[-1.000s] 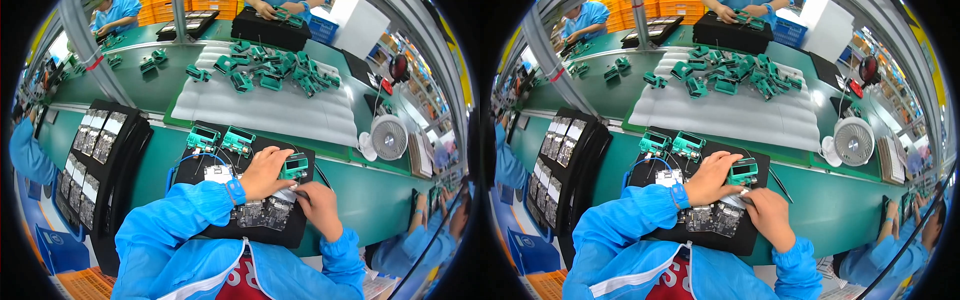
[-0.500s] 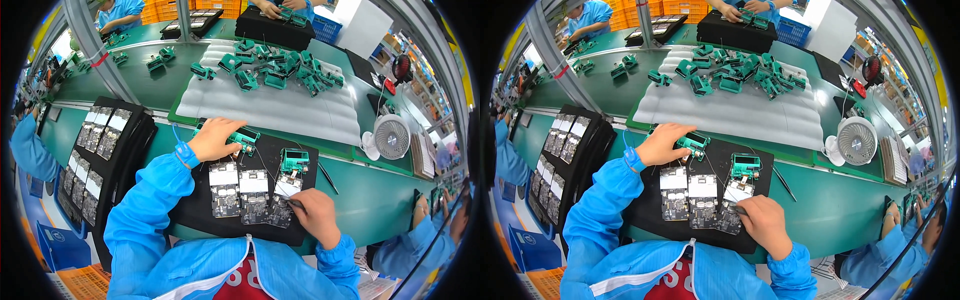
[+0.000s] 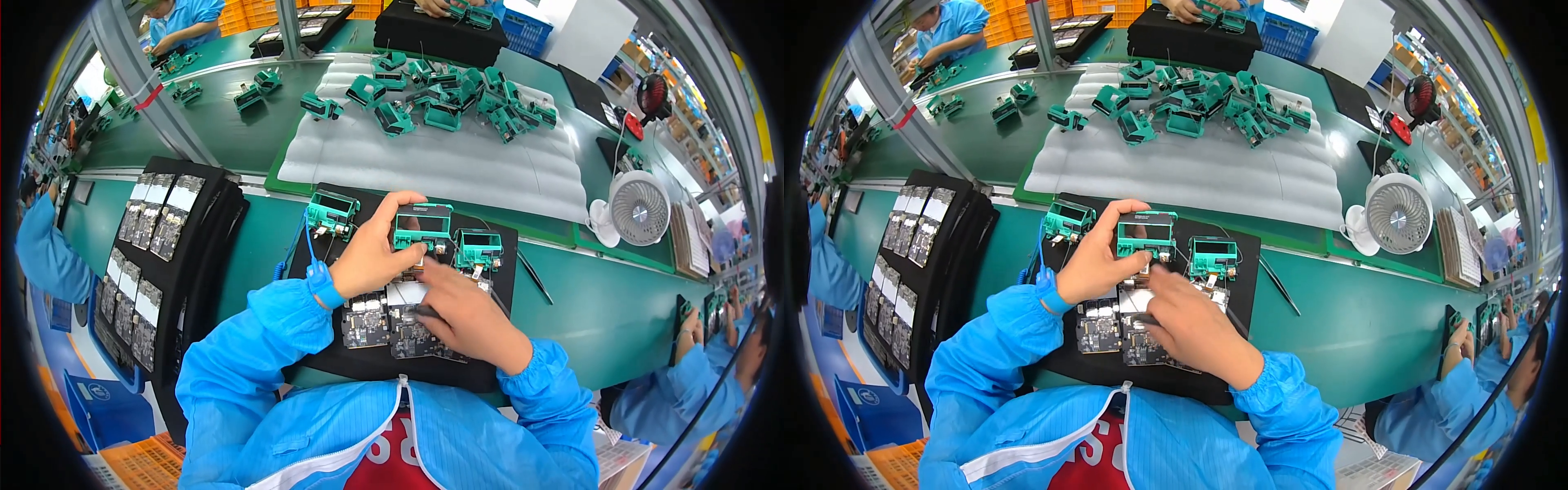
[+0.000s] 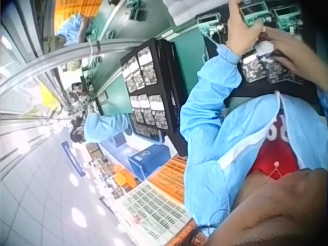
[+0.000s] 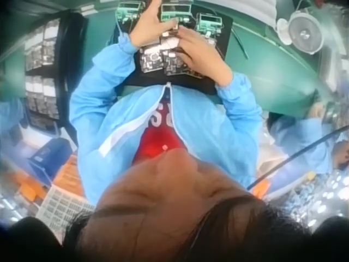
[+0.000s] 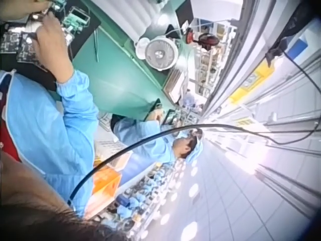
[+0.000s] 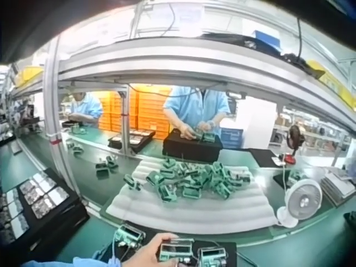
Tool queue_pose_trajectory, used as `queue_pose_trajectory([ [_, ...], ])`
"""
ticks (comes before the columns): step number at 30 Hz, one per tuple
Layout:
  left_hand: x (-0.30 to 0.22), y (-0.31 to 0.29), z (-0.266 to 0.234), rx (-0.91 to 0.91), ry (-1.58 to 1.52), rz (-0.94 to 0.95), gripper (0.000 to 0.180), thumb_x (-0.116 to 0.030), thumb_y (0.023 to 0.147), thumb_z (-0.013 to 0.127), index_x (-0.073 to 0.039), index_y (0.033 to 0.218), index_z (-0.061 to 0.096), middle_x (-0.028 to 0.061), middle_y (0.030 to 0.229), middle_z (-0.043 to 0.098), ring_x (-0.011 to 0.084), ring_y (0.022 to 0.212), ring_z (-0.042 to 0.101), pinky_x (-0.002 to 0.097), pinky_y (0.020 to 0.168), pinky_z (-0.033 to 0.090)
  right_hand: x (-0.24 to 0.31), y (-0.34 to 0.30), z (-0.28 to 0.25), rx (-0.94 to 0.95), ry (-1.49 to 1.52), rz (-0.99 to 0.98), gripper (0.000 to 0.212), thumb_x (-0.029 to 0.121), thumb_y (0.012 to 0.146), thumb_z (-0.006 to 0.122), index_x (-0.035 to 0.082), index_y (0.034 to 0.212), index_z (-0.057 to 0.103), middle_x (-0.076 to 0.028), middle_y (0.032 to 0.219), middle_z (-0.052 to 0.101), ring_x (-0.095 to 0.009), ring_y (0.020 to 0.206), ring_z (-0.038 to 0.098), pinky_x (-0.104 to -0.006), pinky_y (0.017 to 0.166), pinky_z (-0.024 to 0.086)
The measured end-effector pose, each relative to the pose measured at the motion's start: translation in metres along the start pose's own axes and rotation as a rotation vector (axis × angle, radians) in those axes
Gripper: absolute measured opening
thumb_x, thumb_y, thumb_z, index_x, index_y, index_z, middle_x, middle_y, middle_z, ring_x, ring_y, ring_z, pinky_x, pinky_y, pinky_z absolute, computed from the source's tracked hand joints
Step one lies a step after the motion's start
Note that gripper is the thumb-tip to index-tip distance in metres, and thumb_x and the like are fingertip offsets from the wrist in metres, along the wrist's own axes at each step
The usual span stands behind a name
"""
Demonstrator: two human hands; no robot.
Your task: The person assembles electronic devices by hand, connecting internal electronic components and PCB boards into green plastic housings, then applying white labels to the assembled devices.
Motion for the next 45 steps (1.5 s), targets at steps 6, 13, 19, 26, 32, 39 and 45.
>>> queue_pose_trajectory([
  [6,0.013,-0.016,-0.004,-0.068,0.25,0.08,0.07,0.006,0.086,0.073,-0.013,0.144,0.04,0.0094,0.126,0.057,0.0202,0.111,0.06,0.0331,0.096,0.053,-0.005,-0.019,0.001,-0.077,-0.056,0.088,0.026,0.008,0.079,0.078,0.002,0.098,0.061,-0.021,0.133,0.059,-0.04,0.131,0.053,-0.0516,0.112,0.042],
  [13,0.019,-0.018,-0.002,-0.101,0.319,0.123,0.069,0.007,0.083,0.075,-0.011,0.143,0.043,0.007,0.135,0.05,0.0198,0.114,0.058,0.0332,0.096,0.052,-0.002,-0.027,0.016,-0.024,0.038,0.099,0.026,0.006,0.079,0.077,0.005,0.101,0.062,-0.015,0.129,0.063,-0.036,0.13,0.055,-0.0527,0.112,0.042],
  [19,0.012,-0.019,0.0,-0.084,0.359,0.152,0.068,0.006,0.082,0.076,-0.01,0.141,0.045,0.0093,0.134,0.051,0.0228,0.114,0.059,0.0348,0.097,0.051,-0.001,-0.027,0.016,-0.03,0.025,0.101,0.026,0.006,0.079,0.077,0.005,0.1,0.062,-0.014,0.127,0.064,-0.036,0.129,0.056,-0.0525,0.111,0.043],
  [26,0.007,-0.02,0.004,-0.06,0.433,0.226,0.066,0.006,0.08,0.075,-0.008,0.139,0.046,0.0158,0.126,0.053,0.0353,0.117,0.056,0.0391,0.101,0.046,0.001,-0.026,0.017,-0.045,0.012,0.089,0.026,0.006,0.078,0.077,0.005,0.1,0.063,-0.014,0.125,0.065,-0.036,0.128,0.057,-0.051,0.109,0.045],
  [32,0.004,-0.017,0.001,-0.075,0.418,0.259,0.066,0.006,0.08,0.073,-0.008,0.139,0.046,0.0157,0.125,0.053,0.0349,0.117,0.056,0.0392,0.1,0.046,0.001,-0.025,0.017,-0.04,0.006,0.092,0.026,0.006,0.078,0.078,0.004,0.099,0.063,-0.014,0.125,0.065,-0.035,0.127,0.057,-0.0498,0.109,0.046],
  [39,0.007,-0.016,0.004,-0.018,0.437,0.204,0.067,0.005,0.082,0.073,-0.01,0.141,0.044,0.0167,0.121,0.052,0.0364,0.11,0.057,0.0404,0.096,0.049,0.0,-0.023,0.017,-0.044,-0.006,0.089,0.026,0.005,0.077,0.078,0.003,0.098,0.063,-0.014,0.124,0.065,-0.035,0.126,0.058,-0.0485,0.107,0.048],
  [45,0.016,-0.02,0.009,-0.028,0.492,0.25,0.075,0.008,0.082,0.069,-0.018,0.146,0.038,0.0183,0.115,0.048,0.0428,0.097,0.06,0.0474,0.08,0.051,-0.01,-0.015,0.003,-0.105,0.006,0.158,0.024,0.005,0.078,0.077,0.004,0.099,0.066,-0.013,0.108,0.069,-0.034,0.105,0.067,-0.0435,0.088,0.054],
])
Point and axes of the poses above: each hand's wrist, its own y-axis towards the middle knuckle, its own z-axis out of the palm, x = y × z, the point moved 6 cm from there along y, towards the middle knuckle
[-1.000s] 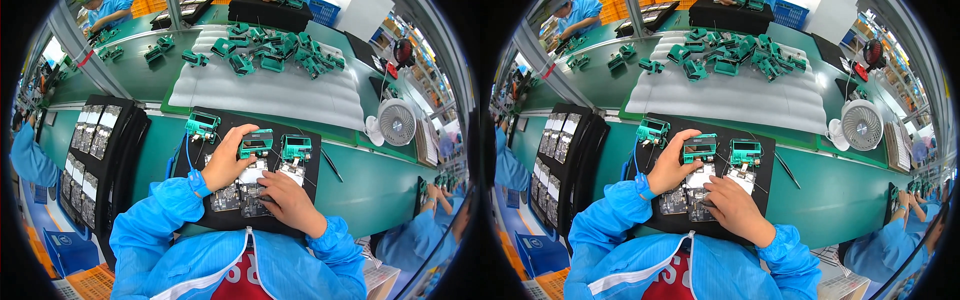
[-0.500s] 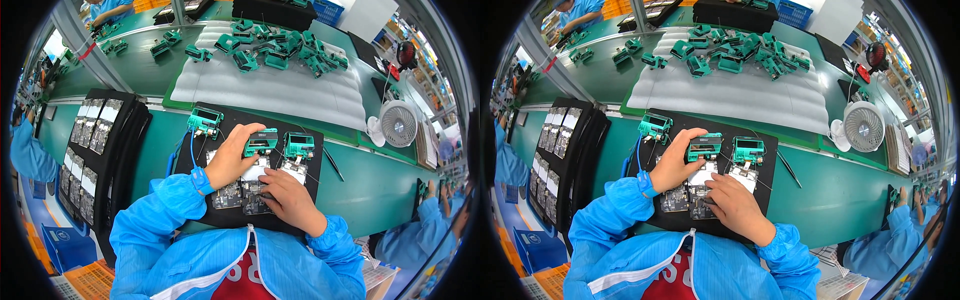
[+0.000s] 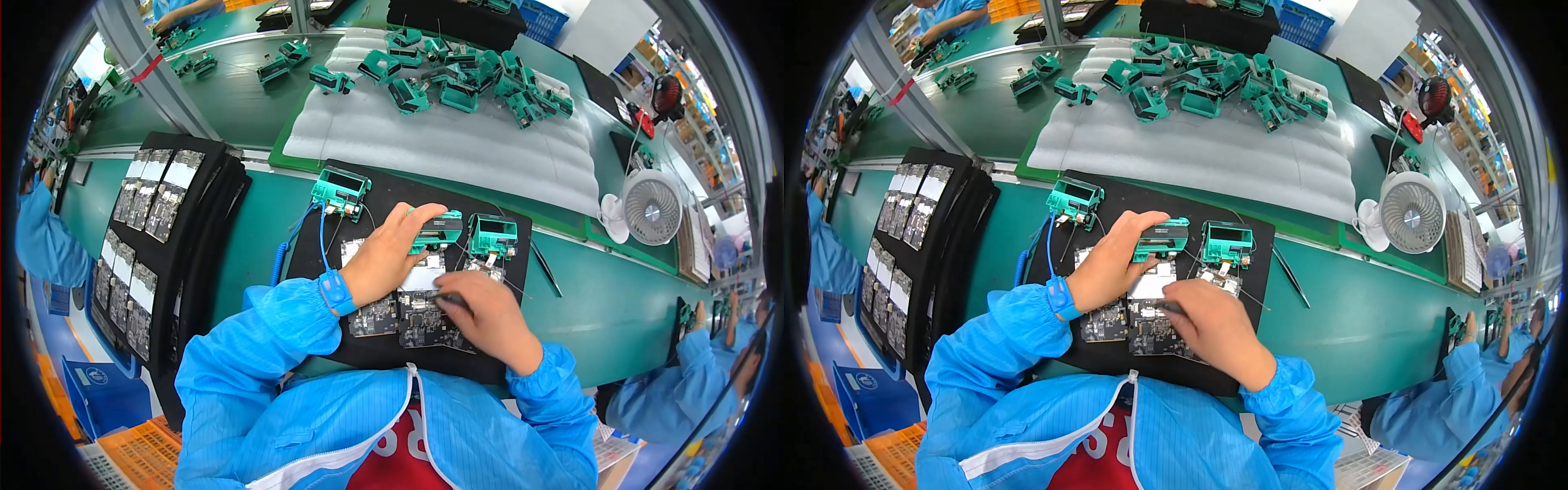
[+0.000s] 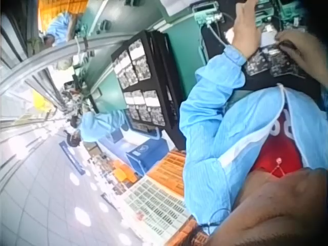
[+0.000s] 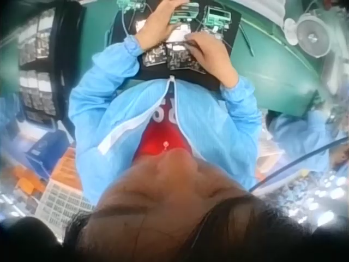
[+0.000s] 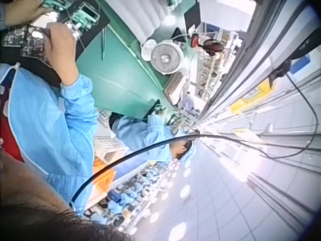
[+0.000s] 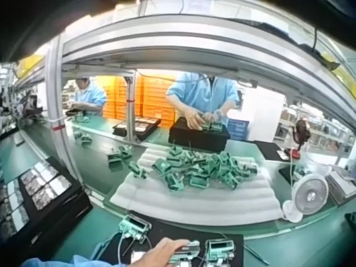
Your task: The person assembles electronic devices by hand, connecting internal electronic components and PCB boards into green plastic housings, then applying white labels to the assembled devices.
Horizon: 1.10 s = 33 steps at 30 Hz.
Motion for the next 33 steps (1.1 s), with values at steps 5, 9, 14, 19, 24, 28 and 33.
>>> queue_pose_trajectory([
  [5,0.0,0.0,-0.002,0.013,-0.006,0.018,0.078,0.011,0.082,0.067,-0.019,0.147,0.037,0.0186,0.115,0.048,0.0446,0.097,0.06,0.0492,0.079,0.051,-0.002,0.025,-0.006,-0.102,-0.191,-0.061,0.024,0.005,0.076,0.077,0.006,0.098,0.068,-0.011,0.092,0.069,-0.031,0.083,0.068,-0.0411,0.071,0.054],
  [9,0.0,0.0,-0.004,0.058,-0.032,-0.057,0.073,0.013,0.081,0.065,-0.013,0.145,0.04,0.0183,0.12,0.051,0.0423,0.108,0.058,0.0442,0.09,0.051,0.003,0.037,0.012,-0.067,-0.41,-0.166,0.023,0.004,0.071,0.073,0.006,0.092,0.065,-0.006,0.082,0.064,-0.026,0.077,0.065,-0.0392,0.065,0.053],
  [14,0.004,0.001,-0.002,0.077,-0.039,-0.096,0.077,0.015,0.079,0.064,-0.014,0.146,0.039,0.0178,0.121,0.051,0.0435,0.107,0.059,0.0459,0.087,0.052,0.006,0.044,0.014,-0.036,-0.462,-0.141,0.018,0.005,0.075,0.068,0.006,0.092,0.064,-0.005,0.083,0.062,-0.024,0.077,0.065,-0.0375,0.063,0.053],
  [19,0.002,0.002,-0.005,0.115,-0.012,-0.146,0.079,0.016,0.079,0.063,-0.016,0.147,0.039,0.0174,0.122,0.05,0.0436,0.1,0.062,0.0461,0.081,0.053,0.01,0.048,0.017,-0.008,-0.511,-0.139,0.017,0.005,0.074,0.066,0.006,0.09,0.062,-0.005,0.082,0.061,-0.024,0.076,0.064,-0.0371,0.062,0.052],
  [24,-0.003,0.004,-0.01,0.145,0.028,-0.134,0.083,0.014,0.079,0.066,-0.017,0.15,0.038,0.0179,0.124,0.049,0.0432,0.107,0.059,0.0453,0.087,0.053,0.006,0.047,0.018,0.01,-0.53,-0.159,0.017,0.007,0.074,0.066,0.007,0.089,0.059,-0.007,0.081,0.058,-0.025,0.077,0.062,-0.0375,0.064,0.051],
  [28,-0.022,0.004,-0.036,0.009,0.076,0.132,0.08,0.003,0.078,0.075,-0.015,0.149,0.044,0.0178,0.135,0.049,0.039,0.124,0.053,0.0426,0.102,0.049,0.005,0.043,0.015,-0.008,-0.48,-0.163,0.018,0.006,0.073,0.067,0.006,0.09,0.061,-0.006,0.085,0.061,-0.026,0.08,0.063,-0.0375,0.064,0.052],
  [33,0.023,-0.012,-0.11,-0.325,0.305,0.03,0.063,-0.014,0.084,0.077,-0.008,0.142,0.052,0.0184,0.135,0.057,0.0384,0.128,0.05,0.0418,0.108,0.043,0.021,0.044,0.007,-0.118,-0.42,-0.191,0.028,0.001,0.07,0.074,0.006,0.096,0.065,-0.012,0.12,0.066,-0.034,0.11,0.063,-0.041,0.084,0.056],
])
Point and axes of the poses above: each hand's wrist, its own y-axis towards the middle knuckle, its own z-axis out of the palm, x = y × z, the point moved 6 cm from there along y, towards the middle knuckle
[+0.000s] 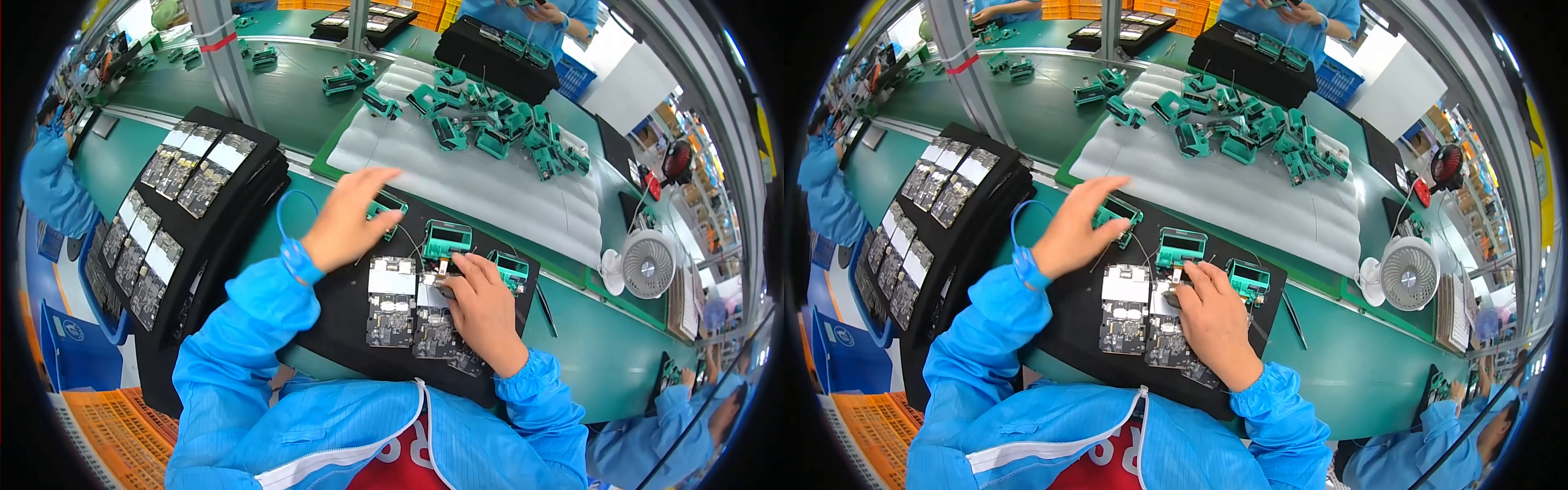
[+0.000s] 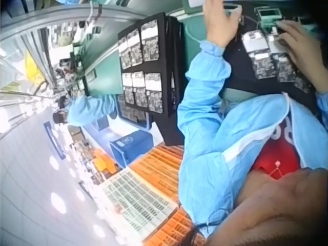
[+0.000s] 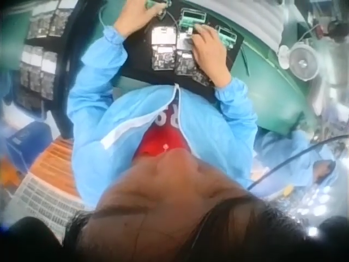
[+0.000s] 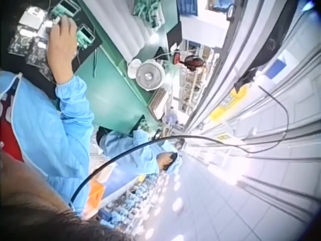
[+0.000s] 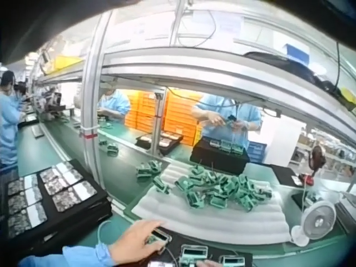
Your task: The person assembles electronic devices by hand, connecting internal electronic components and PCB boards into green plastic housings, then applying white labels to the assembled devices.
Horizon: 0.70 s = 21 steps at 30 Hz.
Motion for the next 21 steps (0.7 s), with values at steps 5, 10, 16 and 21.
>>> queue_pose_trajectory([
  [5,0.047,-0.007,-0.001,0.291,-0.094,-0.21,0.065,-0.012,0.086,0.076,-0.007,0.145,0.05,0.0154,0.134,0.058,0.0315,0.125,0.052,0.0384,0.108,0.042,-0.009,0.005,0.007,0.031,-0.01,0.01,0.028,0.003,0.071,0.079,0.005,0.095,0.065,-0.014,0.127,0.066,-0.036,0.119,0.06,-0.0448,0.095,0.054],
  [10,0.044,-0.008,-0.002,0.209,-0.158,-0.114,0.072,-0.008,0.076,0.08,-0.007,0.142,0.051,0.0119,0.121,0.053,0.0286,0.106,0.056,0.036,0.097,0.047,-0.008,0.017,-0.012,0.004,0.145,0.04,0.026,0.002,0.072,0.079,0.005,0.095,0.067,-0.013,0.118,0.071,-0.036,0.107,0.066,-0.0425,0.089,0.054],
  [16,-0.002,-0.008,0.01,0.159,-0.419,-0.219,0.057,-0.006,0.08,0.075,-0.007,0.13,0.049,0.0142,0.116,0.059,0.0252,0.099,0.065,0.0364,0.086,0.054,0.048,0.029,0.003,0.251,0.571,-0.21,0.025,0.005,0.074,0.078,0.005,0.096,0.066,-0.014,0.122,0.067,-0.036,0.112,0.063,-0.0441,0.093,0.053],
  [21,-0.011,-0.019,0.027,0.098,-0.746,-0.361,0.061,0.006,0.087,0.066,-0.008,0.14,0.039,0.0106,0.122,0.059,0.0142,0.109,0.062,0.0312,0.091,0.055,0.045,0.028,0.025,0.294,0.281,-0.125,0.023,0.01,0.078,0.078,0.002,0.095,0.065,-0.021,0.135,0.059,-0.041,0.126,0.056,-0.0484,0.103,0.047],
])
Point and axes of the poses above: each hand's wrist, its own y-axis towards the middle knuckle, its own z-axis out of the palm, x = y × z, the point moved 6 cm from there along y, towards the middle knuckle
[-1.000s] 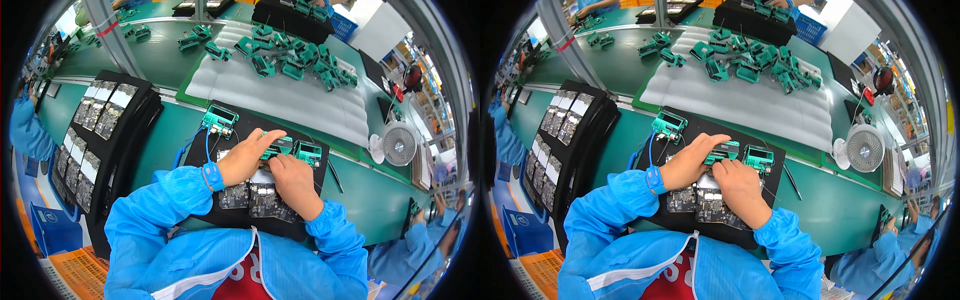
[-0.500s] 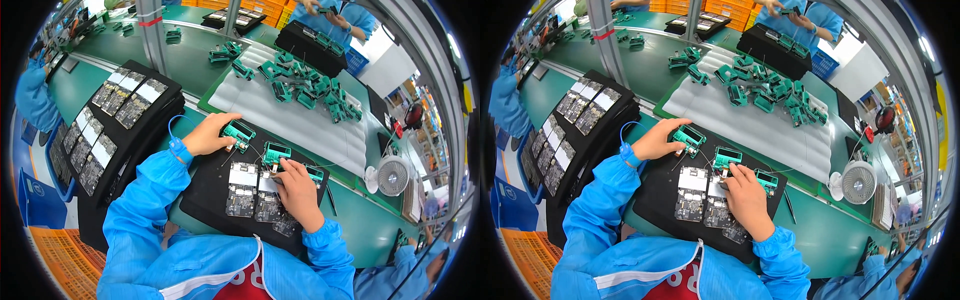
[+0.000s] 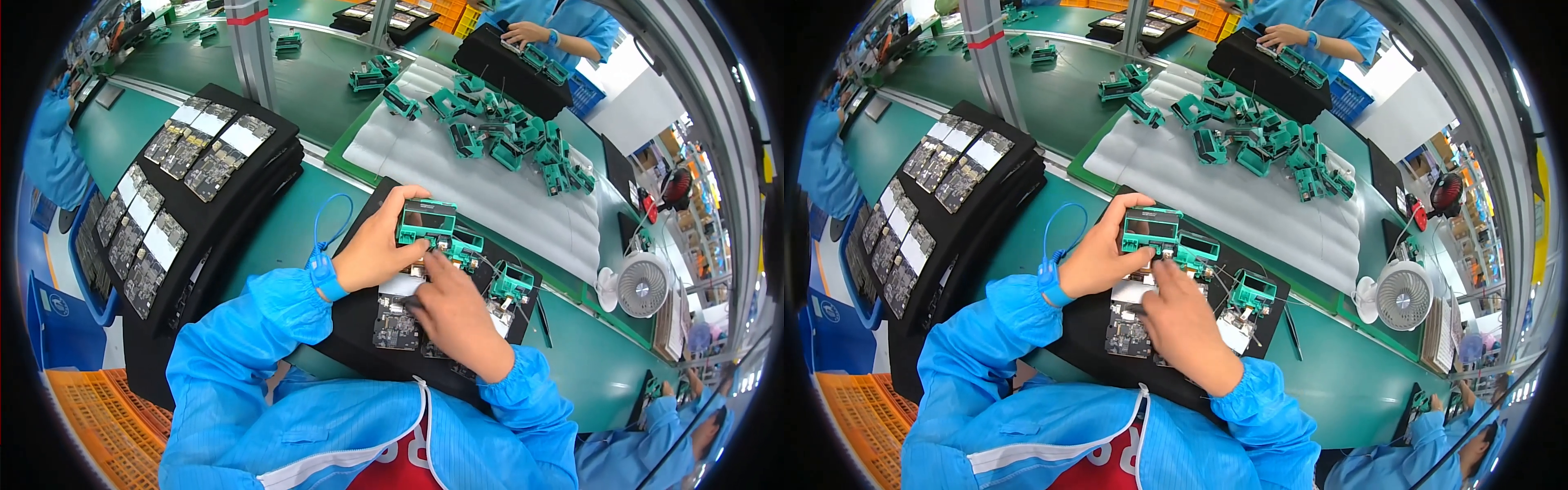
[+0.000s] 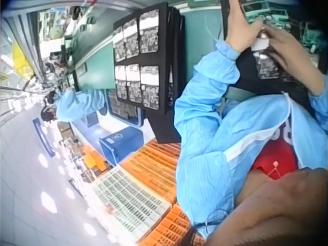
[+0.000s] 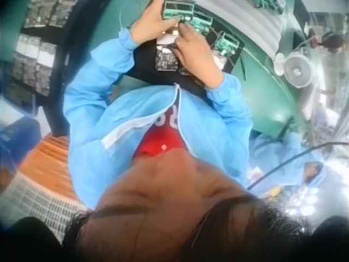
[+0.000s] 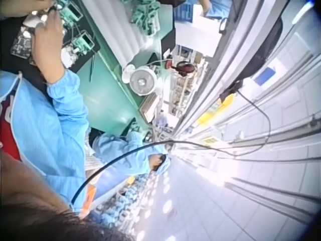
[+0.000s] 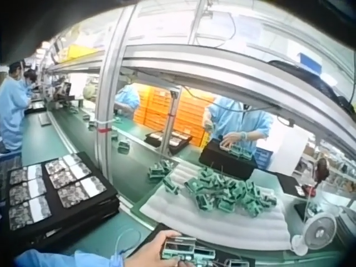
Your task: The person assembles electronic devices by hand, connecting internal electronic components and PCB boards into green plastic housings, then applying white labels to the assembled devices.
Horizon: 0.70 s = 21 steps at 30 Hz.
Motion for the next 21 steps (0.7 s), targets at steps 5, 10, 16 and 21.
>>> queue_pose_trajectory([
  [5,0.023,-0.012,-0.005,-0.047,0.115,0.006,0.065,0.006,0.083,0.07,-0.011,0.141,0.044,0.0139,0.128,0.054,0.0286,0.12,0.057,0.0376,0.098,0.049,-0.008,-0.022,0.001,0.011,0.08,0.054,0.024,0.009,0.079,0.077,0.002,0.097,0.064,-0.021,0.133,0.059,-0.043,0.126,0.055,-0.049,0.105,0.046],
  [10,0.015,-0.014,-0.007,-0.072,0.284,0.147,0.067,0.007,0.082,0.071,-0.011,0.141,0.045,0.0145,0.13,0.053,0.0324,0.118,0.057,0.0389,0.097,0.049,0.005,-0.033,0.01,0.037,0.153,0.022,0.026,0.005,0.076,0.078,0.005,0.098,0.065,-0.017,0.131,0.062,-0.038,0.128,0.055,-0.049,0.107,0.045],
  [16,0.01,-0.016,-0.004,-0.05,0.372,0.165,0.068,0.007,0.082,0.072,-0.012,0.141,0.045,0.0147,0.13,0.053,0.0331,0.118,0.056,0.0378,0.095,0.052,0.003,-0.034,0.011,0.019,0.152,0.031,0.027,0.004,0.075,0.077,0.005,0.1,0.065,-0.016,0.13,0.063,-0.037,0.128,0.055,-0.0494,0.109,0.043],
  [21,0.011,-0.015,-0.006,-0.022,0.265,0.051,0.069,0.008,0.081,0.073,-0.012,0.141,0.045,0.0134,0.13,0.052,0.0296,0.116,0.058,0.0353,0.09,0.056,0.002,-0.034,0.012,0.02,0.157,0.033,0.028,0.005,0.075,0.077,0.006,0.1,0.065,-0.016,0.13,0.063,-0.036,0.128,0.055,-0.0495,0.11,0.043],
])
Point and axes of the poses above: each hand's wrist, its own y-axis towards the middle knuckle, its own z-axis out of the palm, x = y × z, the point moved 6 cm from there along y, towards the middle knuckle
